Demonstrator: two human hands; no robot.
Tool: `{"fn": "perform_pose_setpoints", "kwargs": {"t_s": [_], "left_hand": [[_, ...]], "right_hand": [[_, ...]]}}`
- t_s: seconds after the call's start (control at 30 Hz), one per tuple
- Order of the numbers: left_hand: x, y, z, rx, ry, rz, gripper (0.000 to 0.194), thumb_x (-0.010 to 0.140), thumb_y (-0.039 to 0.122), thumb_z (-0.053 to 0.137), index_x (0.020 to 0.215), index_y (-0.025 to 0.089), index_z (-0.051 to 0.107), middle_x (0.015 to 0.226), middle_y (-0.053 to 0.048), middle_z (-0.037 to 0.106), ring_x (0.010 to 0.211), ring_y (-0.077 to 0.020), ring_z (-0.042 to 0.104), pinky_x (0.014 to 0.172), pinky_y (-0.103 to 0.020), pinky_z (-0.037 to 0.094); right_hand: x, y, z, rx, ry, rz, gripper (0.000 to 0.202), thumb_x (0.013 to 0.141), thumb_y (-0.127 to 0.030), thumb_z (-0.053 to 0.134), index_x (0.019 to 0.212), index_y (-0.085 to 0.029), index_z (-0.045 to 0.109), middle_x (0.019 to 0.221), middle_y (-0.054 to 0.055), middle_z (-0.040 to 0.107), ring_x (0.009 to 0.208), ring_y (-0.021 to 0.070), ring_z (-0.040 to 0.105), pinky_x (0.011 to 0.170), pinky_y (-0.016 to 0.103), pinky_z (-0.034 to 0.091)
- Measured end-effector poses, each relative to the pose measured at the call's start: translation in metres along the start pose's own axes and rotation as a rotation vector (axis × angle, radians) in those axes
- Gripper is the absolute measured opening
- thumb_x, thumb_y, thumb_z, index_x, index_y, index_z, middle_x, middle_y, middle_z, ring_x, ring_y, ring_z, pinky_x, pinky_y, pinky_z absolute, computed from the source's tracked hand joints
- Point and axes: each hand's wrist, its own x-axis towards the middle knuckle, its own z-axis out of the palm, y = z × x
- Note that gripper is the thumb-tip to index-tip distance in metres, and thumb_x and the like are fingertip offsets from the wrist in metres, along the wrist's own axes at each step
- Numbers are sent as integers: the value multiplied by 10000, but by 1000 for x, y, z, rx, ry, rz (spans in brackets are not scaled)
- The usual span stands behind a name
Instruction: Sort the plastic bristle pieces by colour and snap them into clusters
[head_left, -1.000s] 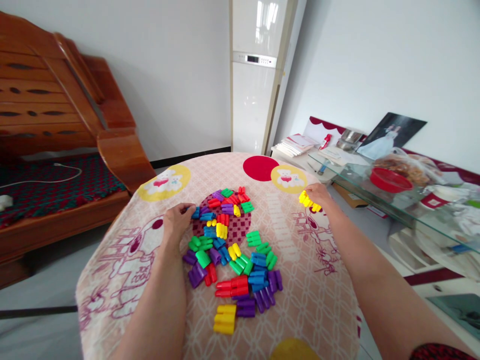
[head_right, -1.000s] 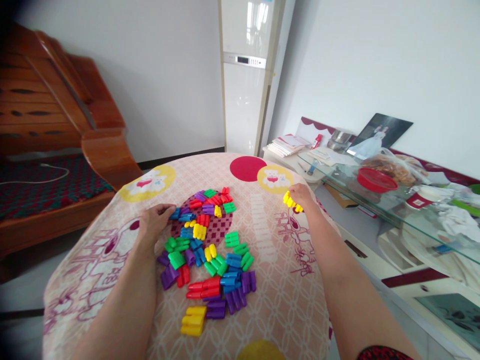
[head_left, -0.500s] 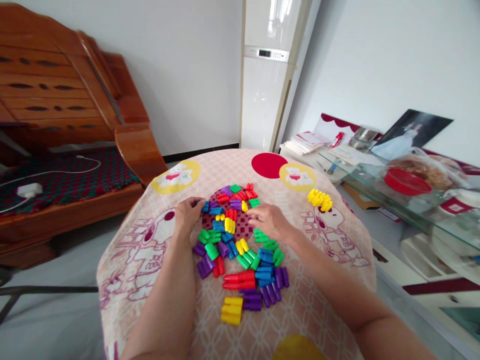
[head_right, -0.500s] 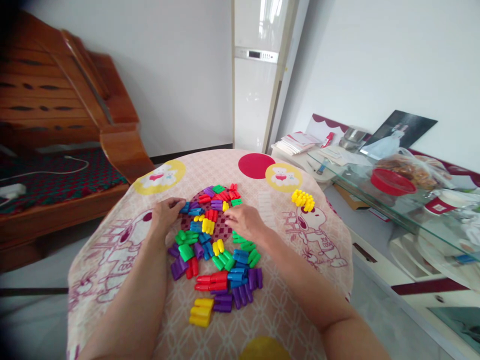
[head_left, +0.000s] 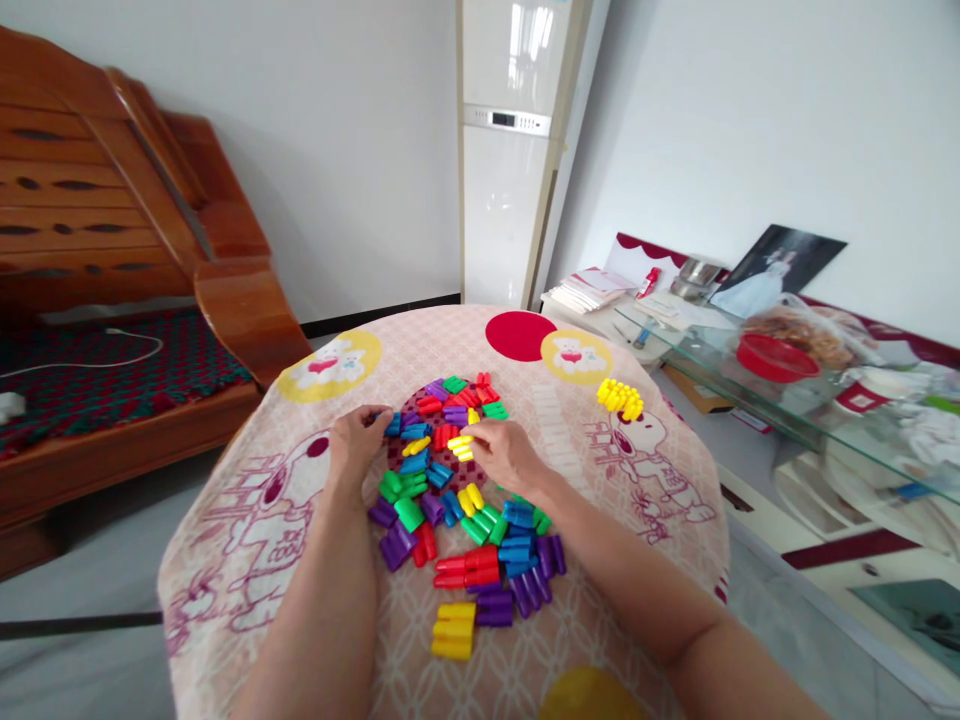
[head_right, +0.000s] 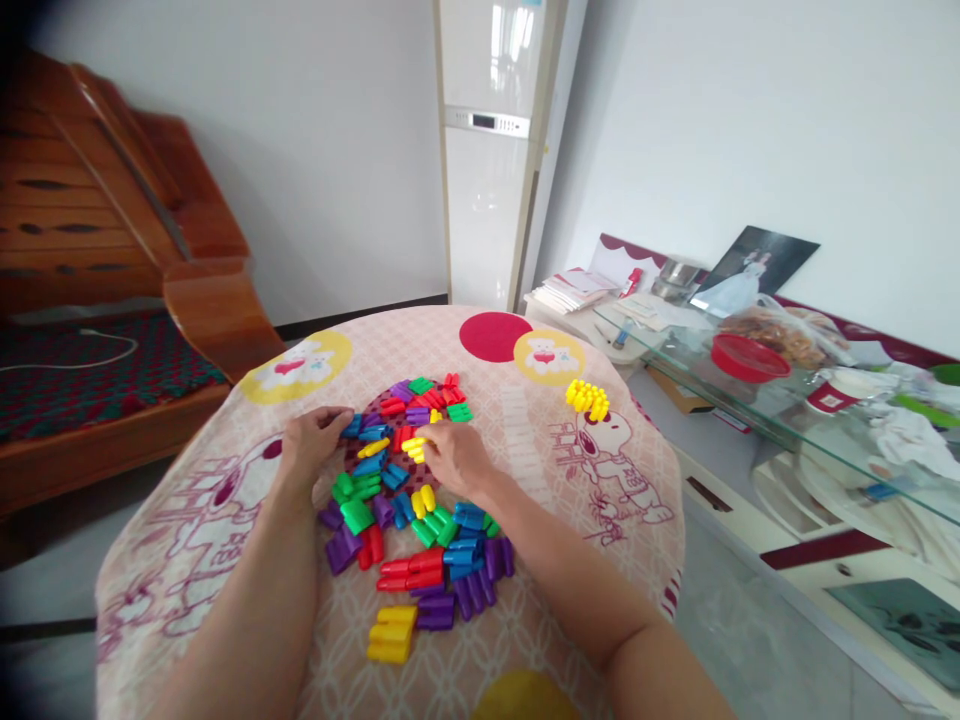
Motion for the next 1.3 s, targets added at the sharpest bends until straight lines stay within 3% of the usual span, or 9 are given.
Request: {"fn": "perform_pose_setpoints", "kwargs": {"t_s": [0.13,0.27,0.4,0.57,0.77,0.93,1.07,1.3], "left_hand": [[1,-3,2,-6,9,12,414,779,447,557,1018,169,749,856,-78,750,771,-213,665,647,-273,478],[2,-6,4,11,24,13,402,782,454,564,1009,180,752,852,-73,754,756,-209,664,649,-271,481],[2,-5,4,10,22,11,394,790,446,560,1015,187,753,848,-71,754,756,-212,666,655,-275,482],[-3,3,-1,58,20,10,376,793,422,559,1009,189,759,880,-72,756,783,-222,671,692,-291,480],[-3,2,-1,56,11,7,388,799,430,550,1021,188,755,888,-73,756,780,-217,671,681,-285,480],[-1,1,1,39,16,7,386,794,433,557,1017,185,751,884,-75,757,816,-221,673,689,-278,479],[-2,2,0,45,14,7,385,791,428,556,1015,183,751,901,-78,757,836,-227,676,686,-276,473],[1,-5,4,-3,15,-3,406,779,436,556,1029,178,746,888,-75,754,829,-217,666,678,-269,483]], "right_hand": [[-17,38,-34,84,170,189,242,831,-134,562,981,-193,742,911,30,756,801,156,678,726,226,482],[-38,83,-82,-220,253,353,249,824,-152,567,970,-186,767,964,72,764,892,191,690,793,255,481],[-55,120,-121,-590,174,493,289,850,-180,543,1026,-206,771,1044,91,754,970,220,680,819,281,474],[-65,147,-139,-764,43,477,365,874,-142,476,1101,-200,756,1115,101,735,1035,216,657,863,278,461],[-64,153,-140,-791,-35,474,363,884,-151,470,1099,-202,758,1111,108,731,1029,217,645,872,279,457],[-58,139,-129,-723,96,443,328,848,-135,527,1081,-189,751,1122,125,718,1036,235,626,879,298,450],[-44,111,-104,-550,147,309,248,863,-152,531,960,-207,753,988,96,733,956,215,625,830,286,440],[7,45,-39,-260,25,112,153,896,-203,568,922,-184,717,944,77,718,868,186,627,765,265,408]]}}
